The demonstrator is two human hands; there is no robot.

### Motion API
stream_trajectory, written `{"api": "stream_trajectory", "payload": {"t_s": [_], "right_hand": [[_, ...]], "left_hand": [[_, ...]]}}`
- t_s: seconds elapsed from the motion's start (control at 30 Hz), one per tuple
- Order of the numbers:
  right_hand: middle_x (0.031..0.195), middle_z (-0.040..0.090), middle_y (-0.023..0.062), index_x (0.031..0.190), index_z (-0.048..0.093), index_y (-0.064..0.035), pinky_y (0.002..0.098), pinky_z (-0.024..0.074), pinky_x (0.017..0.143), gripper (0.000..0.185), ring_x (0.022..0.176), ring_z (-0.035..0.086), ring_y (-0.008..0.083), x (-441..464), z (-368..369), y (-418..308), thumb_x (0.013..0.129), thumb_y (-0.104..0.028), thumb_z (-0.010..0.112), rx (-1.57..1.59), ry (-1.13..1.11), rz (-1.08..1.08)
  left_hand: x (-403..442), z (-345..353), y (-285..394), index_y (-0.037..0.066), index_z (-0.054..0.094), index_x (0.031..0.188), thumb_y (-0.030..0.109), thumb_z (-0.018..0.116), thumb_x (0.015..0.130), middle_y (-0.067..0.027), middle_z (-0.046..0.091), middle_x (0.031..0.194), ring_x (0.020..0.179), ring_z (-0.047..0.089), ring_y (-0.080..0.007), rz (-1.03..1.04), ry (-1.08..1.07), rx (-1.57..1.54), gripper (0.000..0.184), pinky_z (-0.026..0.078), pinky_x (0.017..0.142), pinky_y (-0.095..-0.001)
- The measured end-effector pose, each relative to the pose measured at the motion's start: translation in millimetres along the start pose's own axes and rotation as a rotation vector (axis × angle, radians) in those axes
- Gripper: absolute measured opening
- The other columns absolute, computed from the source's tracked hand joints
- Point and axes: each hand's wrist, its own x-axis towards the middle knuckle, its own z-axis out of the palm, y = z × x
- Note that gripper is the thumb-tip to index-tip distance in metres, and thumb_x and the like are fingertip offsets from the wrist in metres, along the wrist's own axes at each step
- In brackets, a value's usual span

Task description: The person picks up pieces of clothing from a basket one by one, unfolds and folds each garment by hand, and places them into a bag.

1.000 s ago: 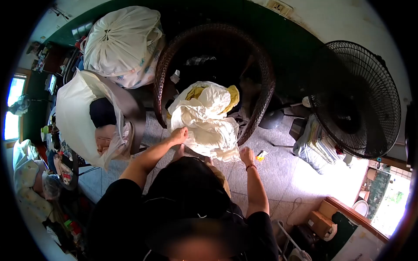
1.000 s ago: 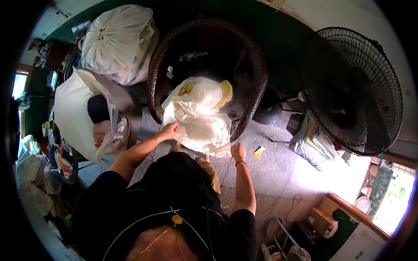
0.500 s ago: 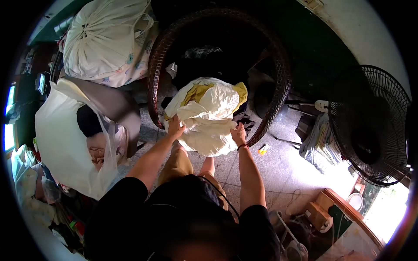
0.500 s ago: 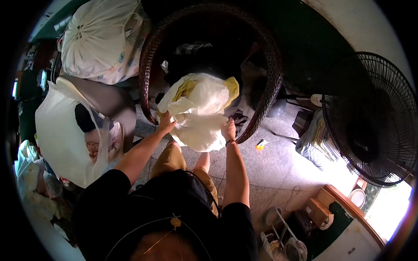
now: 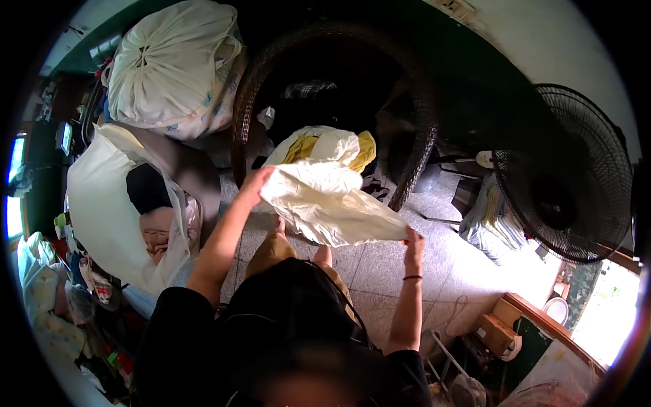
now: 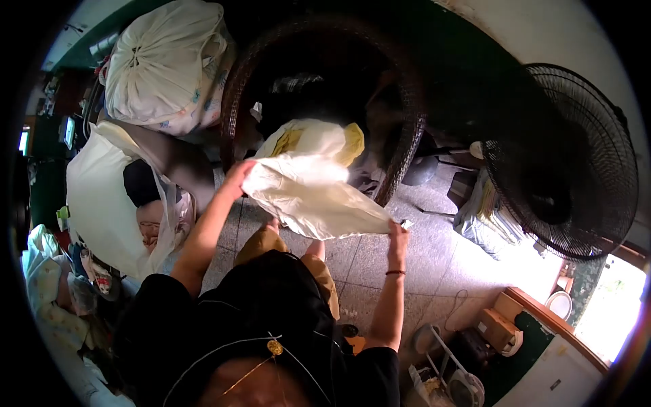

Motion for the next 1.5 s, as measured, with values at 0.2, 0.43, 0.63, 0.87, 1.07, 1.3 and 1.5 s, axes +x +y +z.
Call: {"api": "stream_trajectory", "payload": {"t_s": [0.2, 0.43, 0.63, 0.87, 1.07, 1.3, 1.5], "right_hand": [[0.095, 0.058, 0.0158, 0.096, 0.053, 0.0120, 0.0347, 0.0410, 0.084, 0.030, 0.089, 0.055, 0.0239, -32.0, -77.5, -67.3, 0.079, -0.012, 0.047, 0.847, 0.021, -0.158], [0.118, 0.048, 0.0198, 0.114, 0.045, 0.0034, 0.0492, 0.0323, 0.096, 0.048, 0.113, 0.043, 0.0341, -90.4, -106.7, -106.2, 0.075, -0.024, 0.047, 1.125, -0.315, -0.384], [0.101, 0.058, 0.0144, 0.105, 0.052, 0.0033, 0.0334, 0.0475, 0.080, 0.035, 0.089, 0.058, 0.0235, -64.3, -64.7, -88.5, 0.080, -0.021, 0.052, 0.813, -0.424, -0.048], [0.099, 0.059, 0.0099, 0.100, 0.053, -0.0013, 0.0337, 0.0462, 0.075, 0.030, 0.092, 0.056, 0.0231, -14.2, -49.7, 34.6, 0.073, -0.016, 0.051, 0.970, -0.208, 0.225], [0.094, 0.058, 0.0073, 0.099, 0.053, -0.0051, 0.0329, 0.0384, 0.074, 0.028, 0.087, 0.054, 0.0204, -18.1, -34.0, 137.7, 0.073, -0.016, 0.050, 0.987, -0.129, 0.376], [0.088, 0.056, 0.0027, 0.094, 0.054, -0.0025, 0.0266, 0.0455, 0.060, 0.025, 0.076, 0.054, 0.0124, -26.5, -22.7, 76.8, 0.084, -0.026, 0.053, 0.629, 0.009, -0.022], [0.086, 0.059, 0.0056, 0.101, 0.057, 0.0053, 0.0234, 0.0421, 0.066, 0.033, 0.075, 0.052, 0.0118, -5.2, -37.9, -42.5, 0.079, -0.019, 0.062, 0.433, 0.091, -0.195]], "left_hand": [[-53.2, 33.2, 112.1, 0.002, 0.057, 0.093, 0.020, 0.053, 0.080, -0.0091, 0.061, 0.092, 0.085, 0.058, -0.0204, 0.223, -0.200, -0.166, 0.022, 0.046, 0.078, -0.0339], [-165.3, 130.2, 207.9, 0.002, 0.052, 0.105, 0.009, 0.051, 0.081, -0.0070, 0.058, 0.099, 0.091, 0.056, -0.0184, 0.579, -0.589, -0.033, 0.025, 0.044, 0.082, -0.0332], [-143.1, 133.8, 204.1, 0.003, 0.050, 0.114, 0.016, 0.049, 0.087, -0.0037, 0.058, 0.099, 0.085, 0.055, -0.0107, 0.650, -0.450, 0.484, 0.030, 0.045, 0.075, -0.0247], [-40.5, 30.5, 141.2, -0.002, 0.055, 0.102, 0.028, 0.048, 0.087, -0.0076, 0.060, 0.089, 0.075, 0.056, -0.0149, 0.527, 0.123, 0.797, 0.034, 0.046, 0.063, -0.0300], [-34.0, 5.4, 72.0, 0.003, 0.058, 0.103, 0.033, 0.050, 0.087, -0.0047, 0.060, 0.085, 0.074, 0.056, -0.0140, 0.298, 0.141, 0.683, 0.035, 0.045, 0.056, -0.0307], [-35.5, 10.5, 83.4, 0.002, 0.057, 0.102, 0.033, 0.049, 0.087, -0.0072, 0.061, 0.087, 0.083, 0.055, -0.0153, 0.403, 0.192, 0.611, 0.036, 0.045, 0.068, -0.0313], [-59.4, 64.2, 161.2, 0.000, 0.059, 0.096, 0.021, 0.055, 0.083, -0.0093, 0.061, 0.087, 0.075, 0.057, -0.0167, 0.517, 0.105, 0.586, 0.025, 0.045, 0.067, -0.0299]]}}
